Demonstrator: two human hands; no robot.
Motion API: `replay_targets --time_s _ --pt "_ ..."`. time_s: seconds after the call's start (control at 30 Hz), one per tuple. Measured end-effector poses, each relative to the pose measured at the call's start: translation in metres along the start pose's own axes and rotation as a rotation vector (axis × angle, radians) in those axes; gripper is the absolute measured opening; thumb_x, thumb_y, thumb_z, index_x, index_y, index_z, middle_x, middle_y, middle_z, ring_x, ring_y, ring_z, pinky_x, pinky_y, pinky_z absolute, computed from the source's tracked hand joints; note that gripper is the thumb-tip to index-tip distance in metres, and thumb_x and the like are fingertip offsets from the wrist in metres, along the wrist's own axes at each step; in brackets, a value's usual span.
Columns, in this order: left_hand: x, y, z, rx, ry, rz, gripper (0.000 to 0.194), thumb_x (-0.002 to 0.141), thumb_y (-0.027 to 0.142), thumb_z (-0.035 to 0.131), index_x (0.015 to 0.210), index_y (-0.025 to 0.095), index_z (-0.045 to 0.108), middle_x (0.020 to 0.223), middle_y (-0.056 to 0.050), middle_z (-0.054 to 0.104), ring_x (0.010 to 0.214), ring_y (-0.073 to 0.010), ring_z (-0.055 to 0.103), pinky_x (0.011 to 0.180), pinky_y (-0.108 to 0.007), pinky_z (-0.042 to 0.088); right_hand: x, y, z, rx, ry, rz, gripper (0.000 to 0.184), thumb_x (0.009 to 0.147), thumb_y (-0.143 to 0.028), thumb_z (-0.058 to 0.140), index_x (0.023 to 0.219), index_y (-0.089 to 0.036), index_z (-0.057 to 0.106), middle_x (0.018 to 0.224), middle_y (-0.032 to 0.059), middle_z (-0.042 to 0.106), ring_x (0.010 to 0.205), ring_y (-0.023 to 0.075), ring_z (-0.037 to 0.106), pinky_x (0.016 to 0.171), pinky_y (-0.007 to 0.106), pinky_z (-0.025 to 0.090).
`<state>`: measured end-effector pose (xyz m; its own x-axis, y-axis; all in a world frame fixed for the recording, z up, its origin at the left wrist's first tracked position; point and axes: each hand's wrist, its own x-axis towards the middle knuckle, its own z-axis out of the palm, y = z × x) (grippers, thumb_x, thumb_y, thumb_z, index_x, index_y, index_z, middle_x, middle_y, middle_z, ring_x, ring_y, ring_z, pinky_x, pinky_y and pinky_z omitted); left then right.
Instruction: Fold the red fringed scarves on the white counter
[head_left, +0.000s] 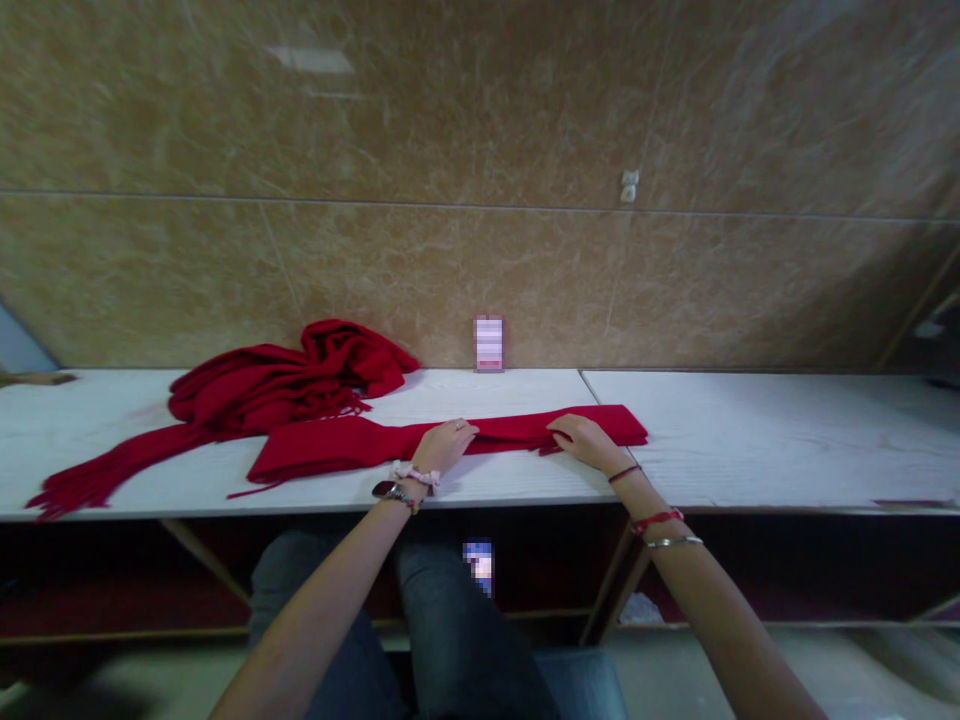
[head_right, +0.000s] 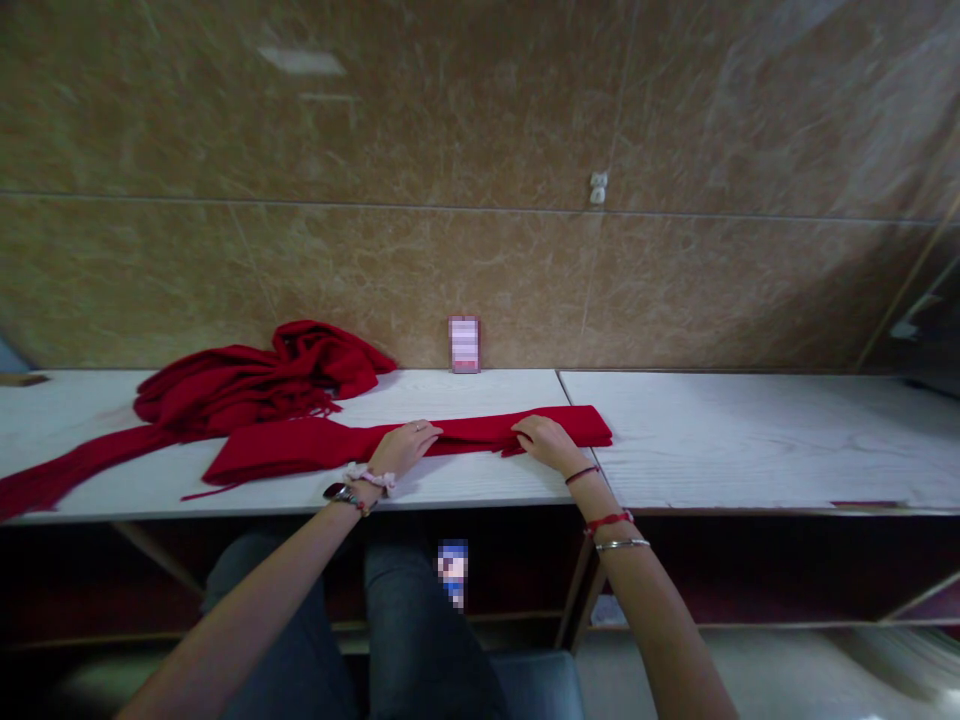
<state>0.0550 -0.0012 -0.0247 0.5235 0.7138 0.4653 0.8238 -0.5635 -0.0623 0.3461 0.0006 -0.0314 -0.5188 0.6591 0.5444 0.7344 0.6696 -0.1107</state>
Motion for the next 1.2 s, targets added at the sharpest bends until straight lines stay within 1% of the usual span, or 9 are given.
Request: replay_targets --time_s 0.13,0.4,0.53,0.67,0.77,0.9,1.07,1.13,1.2 --pt "0.0003 0.0 0.0004 0.012 0.009 -0.024 0.023 0.088 0.018 0.042 0.1 0.017 0.062 0.095 -0.005 0.064 0.083 -0.014 0.06 0.07 -0.022 0.047 -0.0005 -0.0012 -0.0009 0.005 -0.008 -0.021 0.021 0.078 -0.022 0.056 0.096 -0.015 0.063 0.095 0.0086 0.066 0.089 0.0187 0.059 0.08 0.033 0.046" --pt "0.0015 0.0 0.0015 0.02 -0.055 -0.059 0.024 0.088 0.018 0.041 0.102 0.015 0.061 0.099 -0.006 0.063 0.087 -0.0157 0.06 0.072 -0.024 0.048 0.0012 -0.003 -0.0017 -0.028 -0.048 -0.064 0.021 0.079 -0.023 0.056 0.096 -0.015 0.064 0.095 0.0085 0.066 0.09 0.0188 0.058 0.08 0.032 0.045" --pt "0.001 -0.0009 0.0021 -0.016 -0.052 -0.069 0.024 0.087 0.015 0.042 0.102 0.016 0.061 0.1 -0.006 0.063 0.087 -0.0153 0.059 0.073 -0.024 0.047 0.0035 -0.0018 0.0015 -0.102 -0.063 -0.066 0.019 0.082 -0.017 0.05 0.094 -0.015 0.065 0.094 0.0087 0.067 0.088 0.0177 0.059 0.08 0.031 0.045" --pt "0.0008 -0.0002 0.0004 -0.047 -0.06 -0.068 0.024 0.085 0.013 0.044 0.102 0.017 0.061 0.099 -0.006 0.062 0.087 -0.0148 0.059 0.075 -0.025 0.047 0.0044 -0.002 0.0011 -0.182 -0.102 -0.051 0.025 0.08 -0.008 0.046 0.097 -0.013 0.064 0.096 0.0101 0.067 0.09 0.0179 0.059 0.082 0.031 0.045" --pt "0.0012 0.0009 -0.001 -0.043 -0.081 -0.056 0.025 0.084 0.012 0.045 0.101 0.017 0.061 0.097 -0.006 0.062 0.087 -0.0153 0.058 0.075 -0.026 0.047 0.0041 -0.002 -0.0008 -0.215 -0.118 -0.033 0.025 0.08 -0.006 0.047 0.097 -0.012 0.064 0.096 0.0109 0.067 0.09 0.0187 0.06 0.082 0.03 0.045" --pt "0.0015 0.0017 -0.0019 -0.029 -0.09 -0.022 0.026 0.081 0.008 0.044 0.095 0.018 0.063 0.092 -0.005 0.061 0.084 -0.0145 0.057 0.074 -0.025 0.047 0.0042 -0.0017 -0.0027 -0.231 -0.093 0.007 0.022 0.079 -0.006 0.047 0.089 -0.013 0.066 0.09 0.0105 0.067 0.084 0.0192 0.06 0.078 0.031 0.046" --pt "0.0007 0.0023 -0.0029 -0.005 -0.043 0.013 0.026 0.08 0.007 0.045 0.093 0.018 0.064 0.088 -0.005 0.058 0.085 -0.0152 0.054 0.074 -0.025 0.046 0.003 -0.0021 -0.0042 -0.219 0.019 0.031 0.021 0.079 -0.006 0.045 0.08 -0.014 0.064 0.083 0.0095 0.065 0.08 0.0185 0.057 0.077 0.03 0.044" --pt "0.0004 0.0027 -0.0031 -0.025 -0.067 0.041 0.027 0.079 0.006 0.044 0.094 0.017 0.064 0.088 -0.005 0.057 0.085 -0.0154 0.053 0.075 -0.026 0.046 0.0015 -0.0014 -0.004 -0.205 0.033 0.024 0.021 0.078 -0.005 0.044 0.077 -0.015 0.063 0.081 0.0085 0.064 0.079 0.018 0.055 0.076 0.029 0.044" --pt "0.0003 0.0031 -0.0033 -0.058 -0.11 0.08 0.03 0.078 0.004 0.044 0.096 0.017 0.064 0.089 -0.005 0.057 0.084 -0.0149 0.053 0.075 -0.025 0.046 0.0 0.0002 -0.0032 -0.169 0.003 0.016 0.022 0.076 -0.002 0.043 0.076 -0.015 0.061 0.079 0.0067 0.062 0.078 0.0169 0.054 0.074 0.027 0.043"
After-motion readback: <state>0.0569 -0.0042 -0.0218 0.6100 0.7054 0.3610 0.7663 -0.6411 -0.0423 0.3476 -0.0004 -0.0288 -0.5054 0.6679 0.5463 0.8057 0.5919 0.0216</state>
